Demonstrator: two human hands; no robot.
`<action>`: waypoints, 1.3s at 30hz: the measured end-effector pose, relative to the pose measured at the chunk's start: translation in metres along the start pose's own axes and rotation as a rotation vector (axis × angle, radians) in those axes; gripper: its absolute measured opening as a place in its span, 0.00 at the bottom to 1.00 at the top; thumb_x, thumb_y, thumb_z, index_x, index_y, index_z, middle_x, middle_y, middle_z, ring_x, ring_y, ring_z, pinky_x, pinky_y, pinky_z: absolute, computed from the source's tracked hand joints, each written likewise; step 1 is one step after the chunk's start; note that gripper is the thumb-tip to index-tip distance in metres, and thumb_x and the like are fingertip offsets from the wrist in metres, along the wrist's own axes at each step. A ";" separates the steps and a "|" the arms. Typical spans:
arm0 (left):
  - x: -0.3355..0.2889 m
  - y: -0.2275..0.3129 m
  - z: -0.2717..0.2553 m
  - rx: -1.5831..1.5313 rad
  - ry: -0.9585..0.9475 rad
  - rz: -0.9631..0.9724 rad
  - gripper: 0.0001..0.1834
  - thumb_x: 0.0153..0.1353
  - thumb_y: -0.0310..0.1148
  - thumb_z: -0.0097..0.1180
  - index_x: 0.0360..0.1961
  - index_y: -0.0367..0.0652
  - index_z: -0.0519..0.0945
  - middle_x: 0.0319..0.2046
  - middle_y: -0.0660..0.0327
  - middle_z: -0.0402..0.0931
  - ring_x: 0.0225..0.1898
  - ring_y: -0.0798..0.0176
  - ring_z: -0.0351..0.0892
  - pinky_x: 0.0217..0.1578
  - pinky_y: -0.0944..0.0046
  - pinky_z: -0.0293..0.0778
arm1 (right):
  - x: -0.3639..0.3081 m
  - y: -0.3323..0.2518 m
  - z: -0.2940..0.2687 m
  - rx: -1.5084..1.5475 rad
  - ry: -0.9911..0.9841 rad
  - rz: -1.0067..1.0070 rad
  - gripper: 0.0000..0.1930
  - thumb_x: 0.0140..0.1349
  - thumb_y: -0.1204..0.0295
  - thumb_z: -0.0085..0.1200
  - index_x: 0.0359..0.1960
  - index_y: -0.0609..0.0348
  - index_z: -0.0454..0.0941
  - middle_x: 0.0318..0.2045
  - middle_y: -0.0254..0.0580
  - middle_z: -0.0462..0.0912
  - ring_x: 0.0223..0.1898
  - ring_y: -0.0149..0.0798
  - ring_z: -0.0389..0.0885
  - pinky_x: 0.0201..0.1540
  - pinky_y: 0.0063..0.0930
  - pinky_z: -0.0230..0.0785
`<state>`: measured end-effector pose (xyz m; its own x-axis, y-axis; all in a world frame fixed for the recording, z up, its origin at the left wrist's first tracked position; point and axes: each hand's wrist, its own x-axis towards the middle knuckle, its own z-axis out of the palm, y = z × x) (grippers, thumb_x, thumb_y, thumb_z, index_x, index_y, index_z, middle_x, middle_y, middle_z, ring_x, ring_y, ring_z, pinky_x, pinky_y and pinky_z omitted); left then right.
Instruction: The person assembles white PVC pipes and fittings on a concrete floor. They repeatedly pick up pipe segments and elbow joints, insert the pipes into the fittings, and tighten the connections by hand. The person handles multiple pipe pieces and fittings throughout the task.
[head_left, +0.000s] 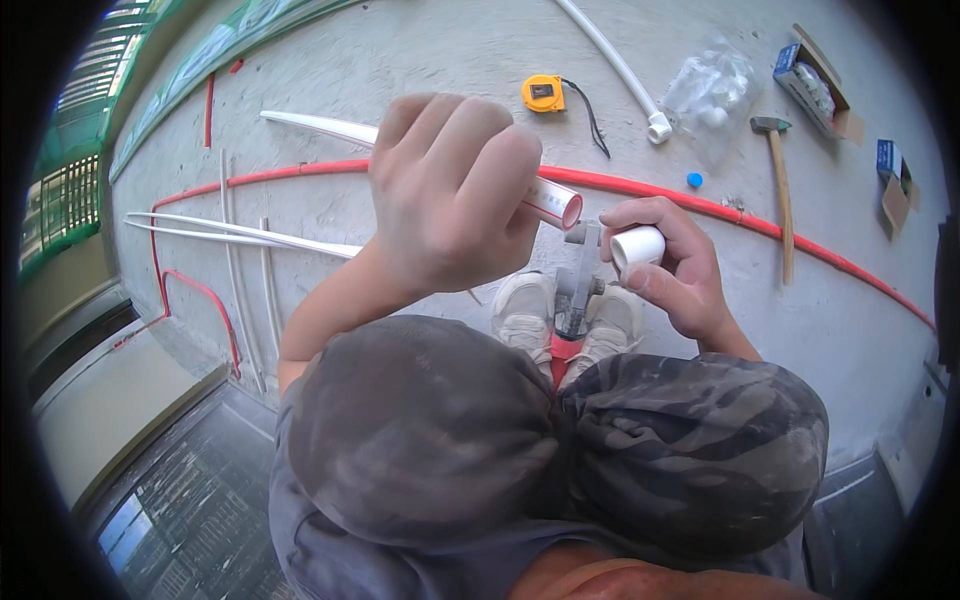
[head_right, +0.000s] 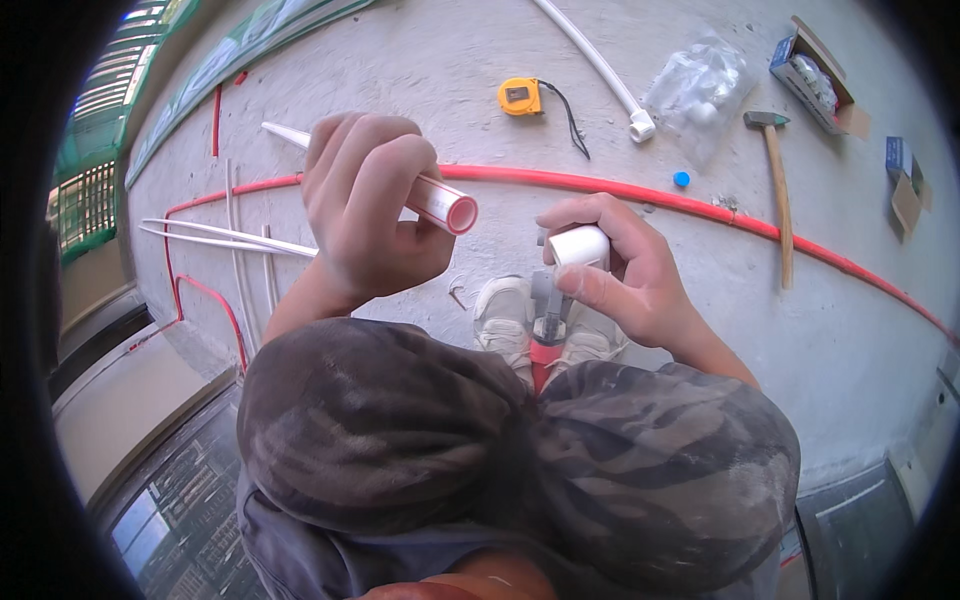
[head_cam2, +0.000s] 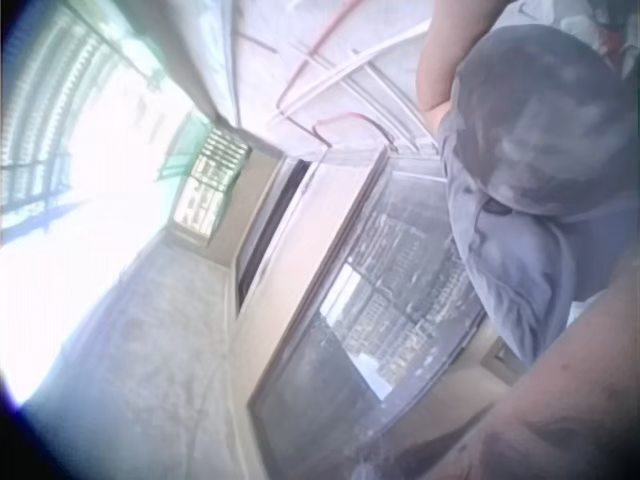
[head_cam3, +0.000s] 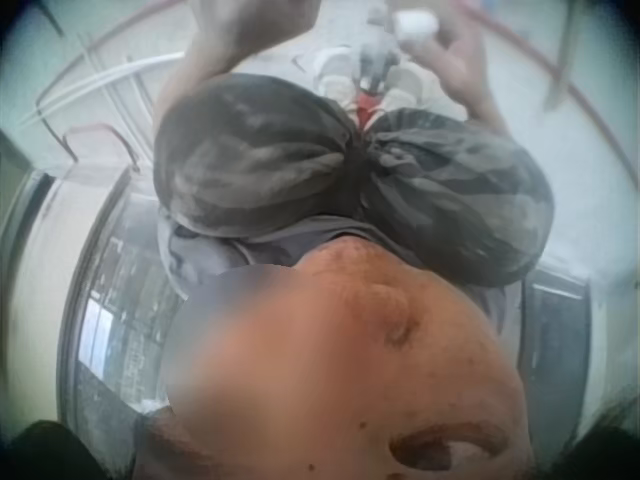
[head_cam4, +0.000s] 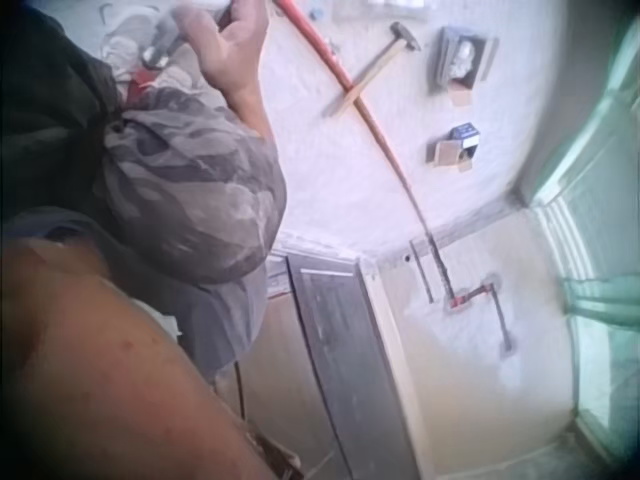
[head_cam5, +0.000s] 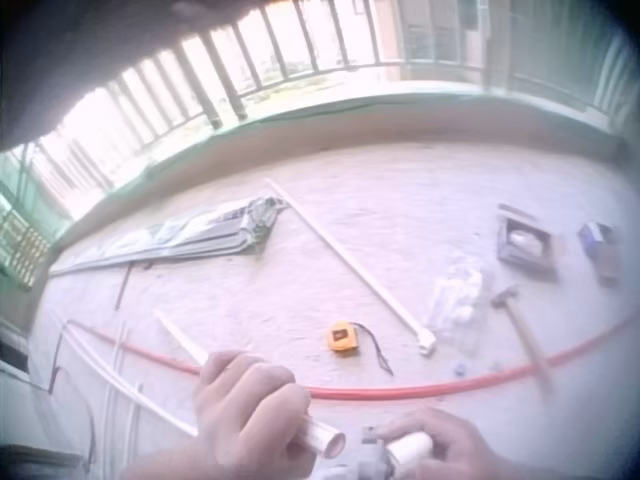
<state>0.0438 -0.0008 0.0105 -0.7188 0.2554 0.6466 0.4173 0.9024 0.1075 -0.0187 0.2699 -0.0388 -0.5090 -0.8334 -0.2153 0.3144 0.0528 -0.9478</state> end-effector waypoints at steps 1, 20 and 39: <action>-0.001 -0.001 -0.003 0.045 0.009 0.039 0.14 0.49 0.27 0.71 0.31 0.44 0.75 0.26 0.61 0.75 0.26 0.58 0.76 0.34 0.59 0.70 | 0.001 -0.004 0.000 -0.032 -0.023 -0.028 0.25 0.67 0.61 0.65 0.61 0.61 0.77 0.45 0.38 0.81 0.46 0.30 0.80 0.50 0.28 0.73; -0.014 0.020 -0.016 0.283 0.154 0.026 0.18 0.58 0.44 0.76 0.39 0.44 0.84 0.30 0.62 0.81 0.35 0.57 0.81 0.49 0.52 0.73 | 0.007 -0.001 0.004 -0.135 -0.080 -0.030 0.27 0.63 0.59 0.66 0.60 0.61 0.78 0.45 0.40 0.81 0.46 0.33 0.80 0.52 0.32 0.71; -0.025 0.025 -0.009 0.258 0.148 0.015 0.18 0.54 0.34 0.76 0.43 0.42 0.81 0.34 0.60 0.80 0.38 0.54 0.81 0.49 0.50 0.74 | 0.011 -0.011 0.016 -0.063 -0.164 -0.224 0.28 0.62 0.58 0.66 0.58 0.63 0.76 0.38 0.42 0.83 0.40 0.33 0.79 0.46 0.32 0.70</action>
<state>0.0775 0.0126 0.0037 -0.6168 0.2332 0.7518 0.2588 0.9621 -0.0861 -0.0150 0.2513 -0.0266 -0.4224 -0.9057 0.0370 0.1560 -0.1128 -0.9813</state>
